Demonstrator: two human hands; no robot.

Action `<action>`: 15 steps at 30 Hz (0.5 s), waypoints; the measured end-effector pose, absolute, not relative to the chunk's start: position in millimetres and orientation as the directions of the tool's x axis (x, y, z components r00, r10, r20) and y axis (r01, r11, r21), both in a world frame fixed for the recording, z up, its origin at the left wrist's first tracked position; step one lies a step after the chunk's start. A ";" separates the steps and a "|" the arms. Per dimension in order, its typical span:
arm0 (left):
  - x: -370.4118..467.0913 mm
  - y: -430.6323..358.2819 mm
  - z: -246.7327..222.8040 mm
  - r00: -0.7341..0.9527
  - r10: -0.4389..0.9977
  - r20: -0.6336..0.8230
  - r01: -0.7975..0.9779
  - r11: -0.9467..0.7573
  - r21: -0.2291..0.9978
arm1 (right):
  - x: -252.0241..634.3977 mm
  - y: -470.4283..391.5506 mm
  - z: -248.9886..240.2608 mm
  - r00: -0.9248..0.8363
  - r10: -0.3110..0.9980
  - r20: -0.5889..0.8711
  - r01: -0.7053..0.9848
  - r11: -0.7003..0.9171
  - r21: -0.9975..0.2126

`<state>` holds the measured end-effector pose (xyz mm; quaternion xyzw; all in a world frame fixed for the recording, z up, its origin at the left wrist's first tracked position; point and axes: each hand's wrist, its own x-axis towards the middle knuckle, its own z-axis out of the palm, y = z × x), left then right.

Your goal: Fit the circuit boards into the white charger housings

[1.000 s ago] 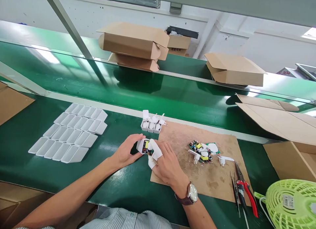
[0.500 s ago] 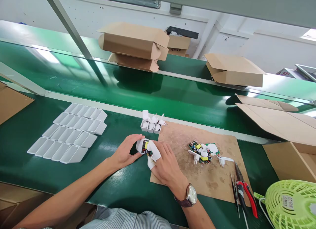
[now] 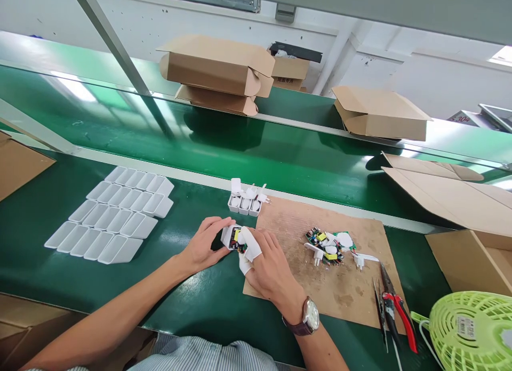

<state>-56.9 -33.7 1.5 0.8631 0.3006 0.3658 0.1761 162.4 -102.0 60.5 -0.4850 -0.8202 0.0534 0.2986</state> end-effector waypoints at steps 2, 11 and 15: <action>-57.3 -34.0 0.7 0.551 0.653 0.520 0.396 -0.753 0.526 | 162.3 -102.5 60.7 -0.344 0.829 0.440 0.759 0.521 -0.389; -57.5 -34.3 -0.3 0.554 0.647 0.524 0.392 -0.758 0.522 | 162.5 -102.1 58.9 -0.339 0.835 0.434 0.766 0.513 -0.388; -57.8 -34.5 -1.3 0.556 0.651 0.517 0.387 -0.753 0.533 | 162.7 -102.1 58.5 -0.344 0.833 0.434 0.764 0.517 -0.386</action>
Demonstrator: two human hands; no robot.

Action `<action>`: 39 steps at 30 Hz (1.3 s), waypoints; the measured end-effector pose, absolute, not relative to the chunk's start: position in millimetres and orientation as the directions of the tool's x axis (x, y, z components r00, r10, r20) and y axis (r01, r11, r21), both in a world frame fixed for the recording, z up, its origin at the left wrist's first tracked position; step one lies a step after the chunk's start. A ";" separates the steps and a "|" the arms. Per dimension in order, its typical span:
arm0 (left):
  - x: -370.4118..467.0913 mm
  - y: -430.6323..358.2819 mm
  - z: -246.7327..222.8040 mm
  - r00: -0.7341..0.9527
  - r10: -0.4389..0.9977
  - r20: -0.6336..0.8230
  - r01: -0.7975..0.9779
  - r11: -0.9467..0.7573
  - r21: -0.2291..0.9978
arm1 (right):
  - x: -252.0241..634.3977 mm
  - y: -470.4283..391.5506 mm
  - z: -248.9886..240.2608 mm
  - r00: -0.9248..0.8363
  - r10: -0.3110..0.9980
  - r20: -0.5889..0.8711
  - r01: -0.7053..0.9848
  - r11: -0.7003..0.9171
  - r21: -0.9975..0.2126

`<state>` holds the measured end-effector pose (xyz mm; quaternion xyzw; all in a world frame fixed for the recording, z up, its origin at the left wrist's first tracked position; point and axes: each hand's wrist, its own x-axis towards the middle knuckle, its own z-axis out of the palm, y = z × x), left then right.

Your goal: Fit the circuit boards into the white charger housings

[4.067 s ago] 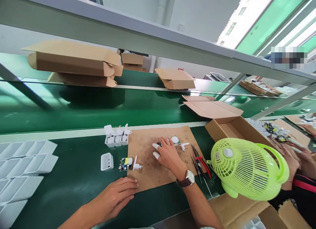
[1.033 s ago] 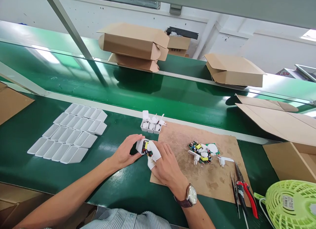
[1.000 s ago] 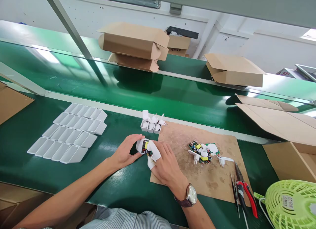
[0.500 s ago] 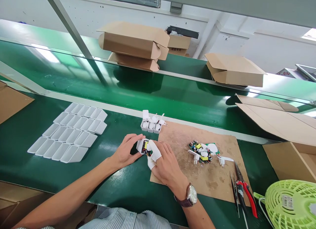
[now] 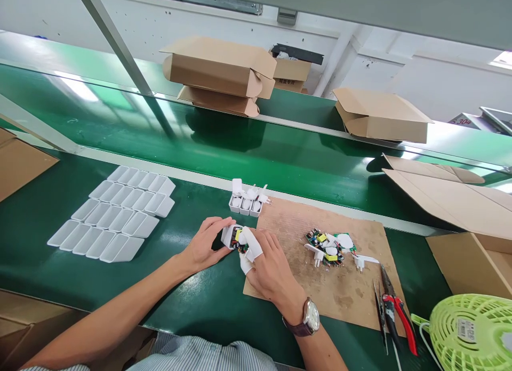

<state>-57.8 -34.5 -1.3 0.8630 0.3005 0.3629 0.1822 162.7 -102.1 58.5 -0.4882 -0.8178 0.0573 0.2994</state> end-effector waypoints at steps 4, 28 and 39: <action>-58.0 -34.9 -1.1 0.555 0.658 0.509 0.398 -0.747 0.532 | 163.7 -102.8 57.3 -0.360 0.835 0.417 0.766 0.519 -0.379; -56.4 -36.9 -1.0 0.549 0.652 0.523 0.386 -0.753 0.533 | 166.7 -103.9 54.4 -0.393 0.802 0.449 0.743 0.565 -0.358; -55.8 -37.0 2.0 0.554 0.655 0.514 0.382 -0.748 0.543 | 168.3 -104.7 52.2 -0.391 0.806 0.445 0.737 0.564 -0.373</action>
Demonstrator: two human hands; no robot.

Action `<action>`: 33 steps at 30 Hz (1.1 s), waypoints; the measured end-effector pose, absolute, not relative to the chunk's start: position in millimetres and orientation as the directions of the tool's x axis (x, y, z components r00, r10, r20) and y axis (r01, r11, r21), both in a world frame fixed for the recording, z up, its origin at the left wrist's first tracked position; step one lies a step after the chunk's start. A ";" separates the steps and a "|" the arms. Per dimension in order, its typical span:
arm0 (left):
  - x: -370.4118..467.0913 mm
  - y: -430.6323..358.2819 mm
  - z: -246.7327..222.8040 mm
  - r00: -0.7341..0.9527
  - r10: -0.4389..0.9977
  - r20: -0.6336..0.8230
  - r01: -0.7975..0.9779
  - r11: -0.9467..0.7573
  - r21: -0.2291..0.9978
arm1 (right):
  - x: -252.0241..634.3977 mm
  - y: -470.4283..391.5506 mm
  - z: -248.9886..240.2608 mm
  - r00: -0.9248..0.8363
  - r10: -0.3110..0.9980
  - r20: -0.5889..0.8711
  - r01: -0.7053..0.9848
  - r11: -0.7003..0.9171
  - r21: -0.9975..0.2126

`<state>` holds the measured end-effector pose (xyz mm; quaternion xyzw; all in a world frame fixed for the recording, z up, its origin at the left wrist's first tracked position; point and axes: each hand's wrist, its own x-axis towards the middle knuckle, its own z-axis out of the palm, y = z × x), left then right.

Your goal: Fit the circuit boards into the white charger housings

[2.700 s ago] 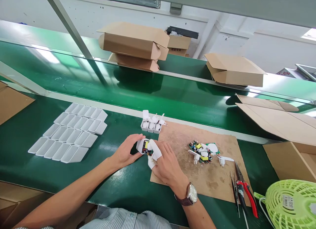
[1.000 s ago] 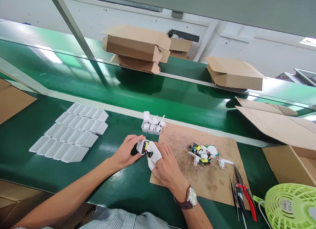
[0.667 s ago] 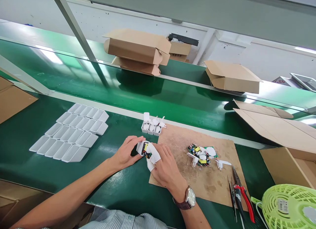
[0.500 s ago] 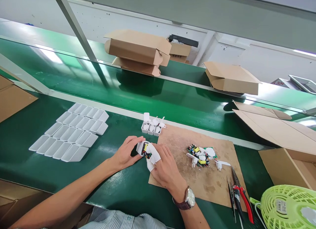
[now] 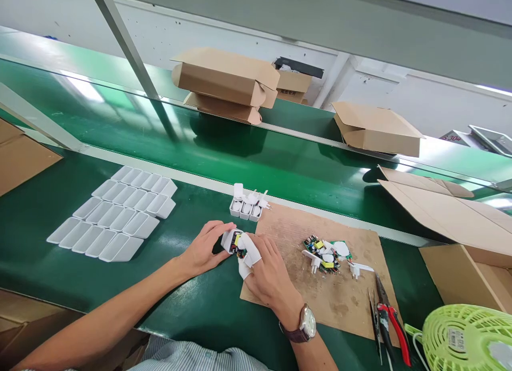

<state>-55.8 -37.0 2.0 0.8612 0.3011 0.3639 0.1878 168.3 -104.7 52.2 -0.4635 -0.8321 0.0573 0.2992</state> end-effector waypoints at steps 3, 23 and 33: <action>-55.1 -37.0 2.5 0.557 0.655 0.511 0.382 -0.749 0.542 | 169.3 -105.0 49.5 -0.375 0.820 0.432 0.727 0.549 -0.412; -55.8 -37.7 -0.2 0.622 0.685 0.379 0.258 -0.637 0.727 | 166.3 -103.7 51.6 -0.356 0.849 0.390 0.715 0.516 -0.471; -58.6 -36.1 3.4 0.582 0.801 0.143 0.129 -0.265 0.956 | 170.3 -90.9 26.3 -0.386 0.846 0.368 0.592 0.533 -0.604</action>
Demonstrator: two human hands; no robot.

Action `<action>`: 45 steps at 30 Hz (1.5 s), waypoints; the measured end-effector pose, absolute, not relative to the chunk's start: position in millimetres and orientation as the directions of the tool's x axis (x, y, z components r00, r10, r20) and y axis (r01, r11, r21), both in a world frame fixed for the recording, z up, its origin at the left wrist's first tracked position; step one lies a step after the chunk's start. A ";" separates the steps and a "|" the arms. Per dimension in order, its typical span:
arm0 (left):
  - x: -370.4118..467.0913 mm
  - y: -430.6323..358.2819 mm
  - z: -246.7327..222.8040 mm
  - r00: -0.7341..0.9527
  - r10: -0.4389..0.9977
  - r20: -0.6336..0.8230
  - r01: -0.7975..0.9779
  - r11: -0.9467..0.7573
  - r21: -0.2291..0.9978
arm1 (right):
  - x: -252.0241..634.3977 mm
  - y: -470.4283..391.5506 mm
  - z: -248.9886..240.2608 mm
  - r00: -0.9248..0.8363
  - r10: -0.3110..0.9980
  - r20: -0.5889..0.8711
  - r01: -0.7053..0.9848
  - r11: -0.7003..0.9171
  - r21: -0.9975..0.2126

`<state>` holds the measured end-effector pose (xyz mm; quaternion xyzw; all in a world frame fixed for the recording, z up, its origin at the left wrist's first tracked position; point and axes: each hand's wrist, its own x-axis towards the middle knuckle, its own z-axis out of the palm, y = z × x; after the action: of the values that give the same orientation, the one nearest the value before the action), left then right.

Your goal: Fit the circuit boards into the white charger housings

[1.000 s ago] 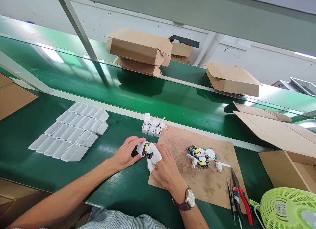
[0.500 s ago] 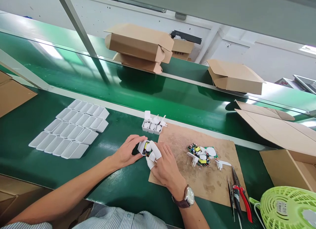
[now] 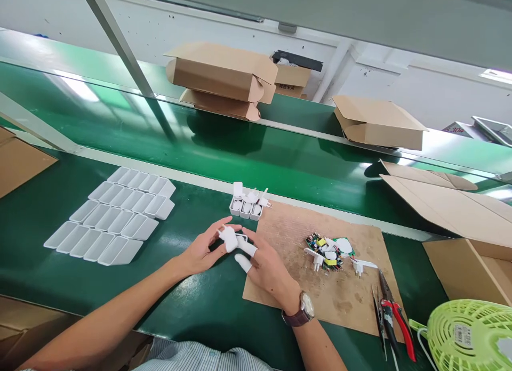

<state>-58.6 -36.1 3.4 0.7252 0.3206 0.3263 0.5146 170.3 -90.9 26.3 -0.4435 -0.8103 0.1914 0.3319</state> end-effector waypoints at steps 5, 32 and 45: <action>-59.3 -39.5 8.8 0.564 0.824 0.057 0.199 -0.203 0.959 | 164.3 -89.4 12.4 -0.414 0.787 0.457 0.639 0.609 -0.470; -58.4 -35.6 14.2 0.395 0.751 0.529 0.245 -0.641 0.727 | 154.2 -93.7 14.3 -0.318 0.857 0.405 0.652 0.508 -0.563; -60.7 -36.7 5.6 0.391 0.808 0.441 0.273 -0.560 0.782 | 160.7 -88.7 10.4 -0.282 0.871 0.402 0.586 0.489 -0.646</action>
<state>-60.7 -36.7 5.6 0.7729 0.3497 0.4271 0.3129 160.7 -88.7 10.4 -0.4683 -0.7777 0.1907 0.3734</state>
